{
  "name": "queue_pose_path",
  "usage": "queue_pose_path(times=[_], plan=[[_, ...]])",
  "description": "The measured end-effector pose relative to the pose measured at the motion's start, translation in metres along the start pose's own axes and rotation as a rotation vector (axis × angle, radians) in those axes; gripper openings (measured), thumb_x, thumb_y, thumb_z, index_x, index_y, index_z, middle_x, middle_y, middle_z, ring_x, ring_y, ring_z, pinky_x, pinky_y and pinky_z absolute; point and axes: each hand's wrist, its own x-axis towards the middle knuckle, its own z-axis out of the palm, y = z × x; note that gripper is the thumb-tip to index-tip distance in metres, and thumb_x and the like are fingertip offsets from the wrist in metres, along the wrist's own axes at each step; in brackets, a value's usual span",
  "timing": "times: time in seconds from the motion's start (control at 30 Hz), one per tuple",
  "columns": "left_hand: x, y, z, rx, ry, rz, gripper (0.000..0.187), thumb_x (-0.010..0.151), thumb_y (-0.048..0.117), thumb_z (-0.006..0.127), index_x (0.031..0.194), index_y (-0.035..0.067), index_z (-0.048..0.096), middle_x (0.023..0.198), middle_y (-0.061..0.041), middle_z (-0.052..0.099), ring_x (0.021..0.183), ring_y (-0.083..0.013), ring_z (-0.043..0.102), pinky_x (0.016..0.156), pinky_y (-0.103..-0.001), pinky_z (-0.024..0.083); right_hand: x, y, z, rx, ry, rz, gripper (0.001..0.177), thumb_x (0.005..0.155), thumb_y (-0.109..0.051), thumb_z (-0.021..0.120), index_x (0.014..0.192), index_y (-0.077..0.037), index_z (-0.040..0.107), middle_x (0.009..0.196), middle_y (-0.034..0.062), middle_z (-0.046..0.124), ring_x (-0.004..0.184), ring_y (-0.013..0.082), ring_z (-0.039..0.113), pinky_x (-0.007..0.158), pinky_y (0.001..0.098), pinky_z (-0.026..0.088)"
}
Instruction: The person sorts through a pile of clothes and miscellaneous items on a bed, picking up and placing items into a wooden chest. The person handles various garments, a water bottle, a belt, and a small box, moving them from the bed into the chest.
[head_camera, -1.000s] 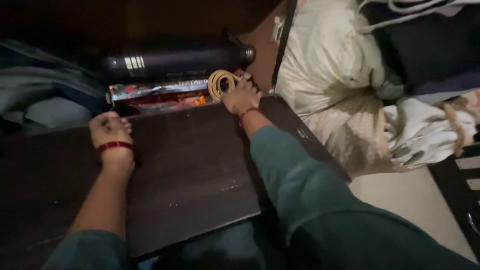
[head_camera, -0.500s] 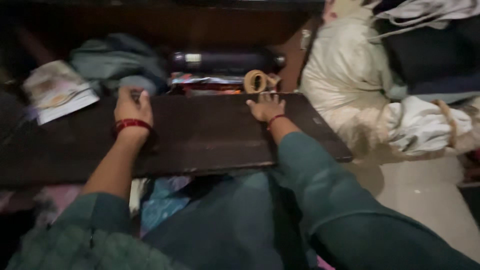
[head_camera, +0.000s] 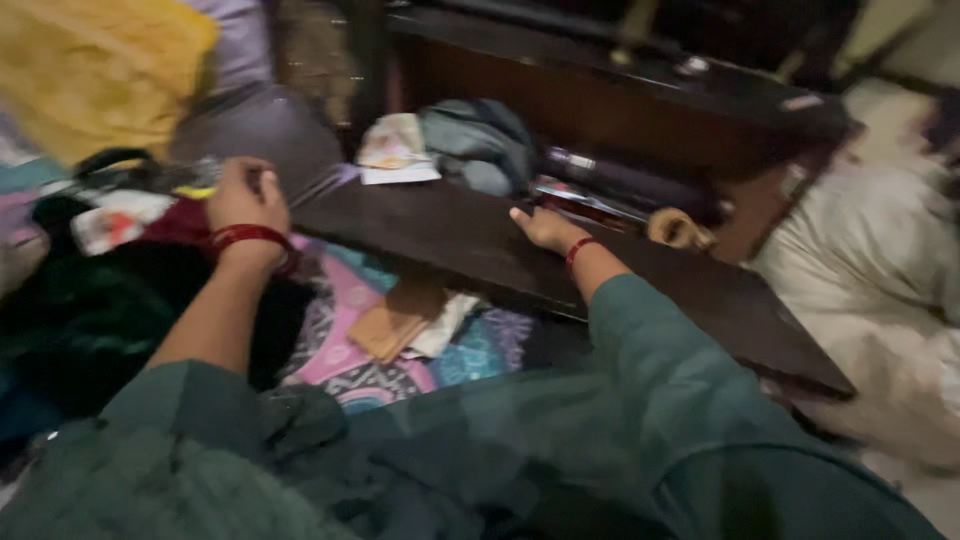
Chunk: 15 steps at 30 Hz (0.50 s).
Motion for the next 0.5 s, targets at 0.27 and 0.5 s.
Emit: queue_pose_path(times=[0.27, 0.5], plan=[[0.005, -0.084, -0.068, 0.035, -0.093, -0.062, 0.014, 0.097, 0.017, 0.066, 0.104, 0.006, 0.071, 0.098, -0.018, 0.073, 0.093, -0.0357, 0.071, 0.084, -0.045, 0.055, 0.048, -0.204, 0.039, 0.020, 0.141, -0.386, 0.089, 0.098, -0.070, 0.036, 0.141, 0.006, 0.051, 0.138, 0.0337, 0.056, 0.132, 0.0473, 0.051, 0.112, 0.0490, 0.039], [-0.003, -0.112, -0.116, 0.114, -0.216, -0.038, 0.016, 0.086, 0.012, 0.070, 0.102, 0.009, 0.072, 0.102, -0.017, 0.073, 0.101, -0.0371, 0.067, 0.091, -0.046, 0.053, 0.043, -0.348, 0.065, 0.143, 0.186, -0.605, 0.082, 0.099, -0.063, 0.044, 0.146, 0.004, 0.044, 0.145, 0.0286, 0.051, 0.135, 0.0435, 0.048, 0.111, 0.0444, 0.037]])
